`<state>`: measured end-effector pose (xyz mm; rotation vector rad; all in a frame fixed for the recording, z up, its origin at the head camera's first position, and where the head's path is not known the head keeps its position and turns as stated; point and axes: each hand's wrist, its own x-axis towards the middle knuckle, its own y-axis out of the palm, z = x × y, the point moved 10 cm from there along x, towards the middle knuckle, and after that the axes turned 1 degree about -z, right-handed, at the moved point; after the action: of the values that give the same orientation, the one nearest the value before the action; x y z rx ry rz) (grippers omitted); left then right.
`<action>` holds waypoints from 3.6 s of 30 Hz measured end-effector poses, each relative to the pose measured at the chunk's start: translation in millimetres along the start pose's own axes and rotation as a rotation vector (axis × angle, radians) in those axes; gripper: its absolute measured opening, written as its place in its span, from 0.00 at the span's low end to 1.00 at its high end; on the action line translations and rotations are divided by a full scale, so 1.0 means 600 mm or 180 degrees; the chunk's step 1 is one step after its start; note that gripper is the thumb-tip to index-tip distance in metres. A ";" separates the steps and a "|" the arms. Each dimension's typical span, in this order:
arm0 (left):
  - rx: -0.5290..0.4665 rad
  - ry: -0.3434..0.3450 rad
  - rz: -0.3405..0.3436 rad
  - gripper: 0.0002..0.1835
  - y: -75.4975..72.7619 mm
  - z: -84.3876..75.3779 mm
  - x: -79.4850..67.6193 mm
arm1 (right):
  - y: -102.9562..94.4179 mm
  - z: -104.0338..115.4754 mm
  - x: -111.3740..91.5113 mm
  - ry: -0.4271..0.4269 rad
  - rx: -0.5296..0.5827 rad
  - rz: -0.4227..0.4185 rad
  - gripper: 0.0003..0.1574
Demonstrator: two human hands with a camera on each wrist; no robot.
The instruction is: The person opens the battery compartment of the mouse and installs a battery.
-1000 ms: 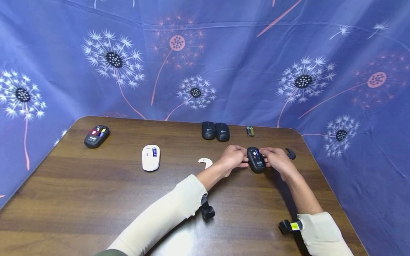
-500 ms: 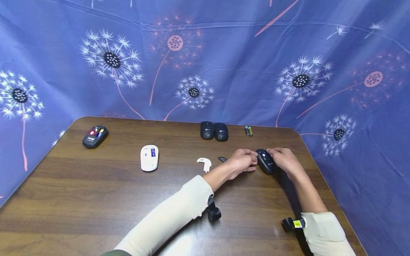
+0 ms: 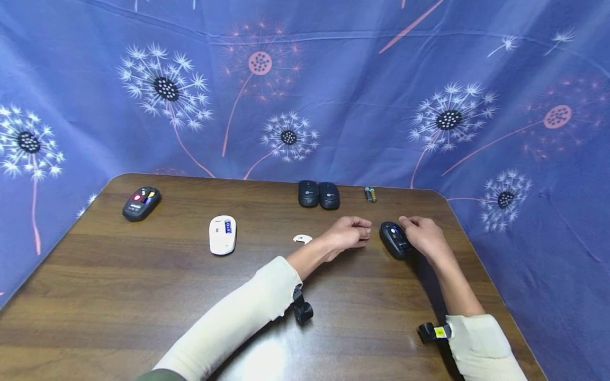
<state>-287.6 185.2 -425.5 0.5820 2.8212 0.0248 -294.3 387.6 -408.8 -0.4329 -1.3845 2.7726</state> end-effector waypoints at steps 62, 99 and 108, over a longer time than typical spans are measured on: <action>0.2948 0.1053 -0.0324 0.45 -0.282 0.021 0.076 | 0.180 0.282 0.003 -0.1865 -0.0681 0.0069 0.40; 0.4360 0.0863 0.0042 0.40 -0.311 0.055 0.108 | 0.279 0.341 0.067 -0.2299 -0.1794 0.0420 0.44; 0.4165 0.0884 0.0035 0.39 -0.328 0.035 0.034 | 0.331 0.342 0.081 -0.2464 -0.1627 0.0577 0.47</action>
<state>-376.5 11.6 -464.6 0.8319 2.7146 -1.9277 -370.5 112.7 -459.9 0.6400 -2.3089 2.8064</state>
